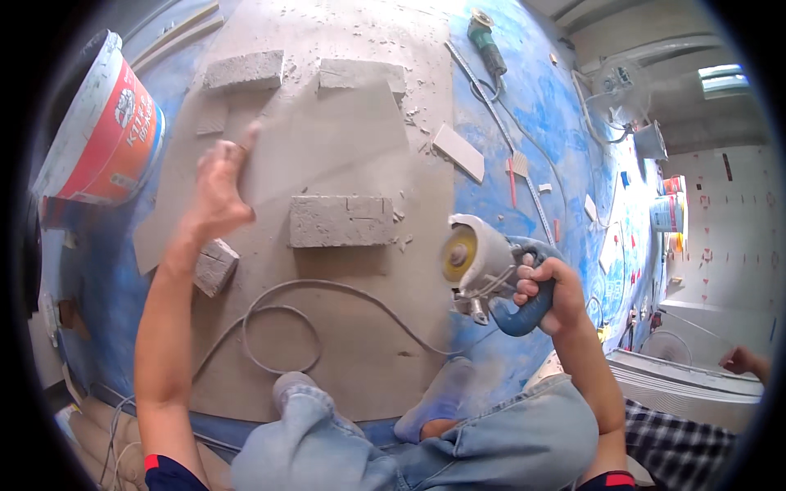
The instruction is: The person tests a tile against a wall corner, trims the tile using an angle grinder, and applies mortar onto the tile with a trowel.
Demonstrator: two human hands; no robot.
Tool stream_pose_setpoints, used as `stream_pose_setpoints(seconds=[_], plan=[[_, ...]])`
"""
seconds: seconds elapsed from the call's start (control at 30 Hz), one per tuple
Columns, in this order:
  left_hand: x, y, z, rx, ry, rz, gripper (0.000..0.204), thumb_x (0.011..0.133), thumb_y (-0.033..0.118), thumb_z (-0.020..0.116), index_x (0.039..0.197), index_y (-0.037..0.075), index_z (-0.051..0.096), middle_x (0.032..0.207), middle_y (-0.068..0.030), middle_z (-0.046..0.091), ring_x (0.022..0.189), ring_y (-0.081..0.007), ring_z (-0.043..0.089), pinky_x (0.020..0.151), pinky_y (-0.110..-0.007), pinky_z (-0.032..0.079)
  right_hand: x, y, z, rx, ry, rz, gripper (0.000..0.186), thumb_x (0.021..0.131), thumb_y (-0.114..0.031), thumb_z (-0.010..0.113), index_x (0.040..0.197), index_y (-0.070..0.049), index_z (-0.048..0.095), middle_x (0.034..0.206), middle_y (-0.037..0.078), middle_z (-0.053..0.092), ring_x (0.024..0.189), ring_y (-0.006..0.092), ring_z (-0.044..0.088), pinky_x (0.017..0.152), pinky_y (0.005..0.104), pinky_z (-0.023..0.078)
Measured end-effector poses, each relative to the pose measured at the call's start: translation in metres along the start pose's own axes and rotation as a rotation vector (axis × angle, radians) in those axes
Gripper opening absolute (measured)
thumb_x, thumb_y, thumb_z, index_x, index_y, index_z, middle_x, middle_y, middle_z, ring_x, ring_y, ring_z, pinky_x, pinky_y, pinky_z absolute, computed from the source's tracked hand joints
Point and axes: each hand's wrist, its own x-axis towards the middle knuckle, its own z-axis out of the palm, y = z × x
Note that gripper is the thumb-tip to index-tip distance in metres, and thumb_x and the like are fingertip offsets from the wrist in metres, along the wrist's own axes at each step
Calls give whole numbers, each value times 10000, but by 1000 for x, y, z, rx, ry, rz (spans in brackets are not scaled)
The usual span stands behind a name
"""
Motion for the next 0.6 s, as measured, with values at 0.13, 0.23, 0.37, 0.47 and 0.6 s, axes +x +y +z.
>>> stream_pose_setpoints(seconds=[0.13, 0.23, 0.37, 0.47, 0.6], plan=[[-4, -51, -74, -151, 296, -6, 1042, 576, 82, 710, 1538, 219, 336, 1134, -171, 509, 1117, -383, 493, 1035, -429, 391, 12, 18, 93, -66, -139, 97, 193, 783, -67, 512, 974, -80, 492, 786, -12, 467, 672, 117, 492, 702, 324, 455], [-29, -74, -111, -119, 373, -73, 1047, 563, 78, 721, 1534, 198, 348, 1127, -159, 514, 1115, -370, 495, 1032, -428, 388, 37, 60, 165, -97, -204, 133, 264, 761, -15, 532, 1016, -79, 507, 846, 6, 513, 750, 151, 551, 795, 345, 474], [-65, -101, -132, -146, 384, -64, 1006, 578, 66, 702, 1521, 172, 368, 1139, -180, 502, 1117, -384, 484, 1042, -437, 372, 72, 115, 247, -162, -138, 140, 237, 771, -10, 571, 998, -71, 538, 865, 33, 567, 809, 185, 597, 798, 365, 505], [-73, -108, -145, -162, 423, -46, 995, 570, 24, 686, 1509, 160, 388, 1138, -193, 490, 1110, -397, 479, 1038, -445, 372, 95, 142, 285, -382, -112, 125, 215, 768, -28, 634, 970, -63, 568, 887, 58, 602, 856, 207, 626, 842, 364, 496], [-65, -111, -172, -198, 386, -126, 1013, 556, -32, 666, 1510, 163, 387, 1139, -179, 495, 1133, -393, 482, 1024, -441, 385, 111, 150, 305, -672, -104, 86, 270, 777, -78, 699, 1024, -61, 591, 942, 61, 640, 920, 178, 622, 820, 313, 484]])
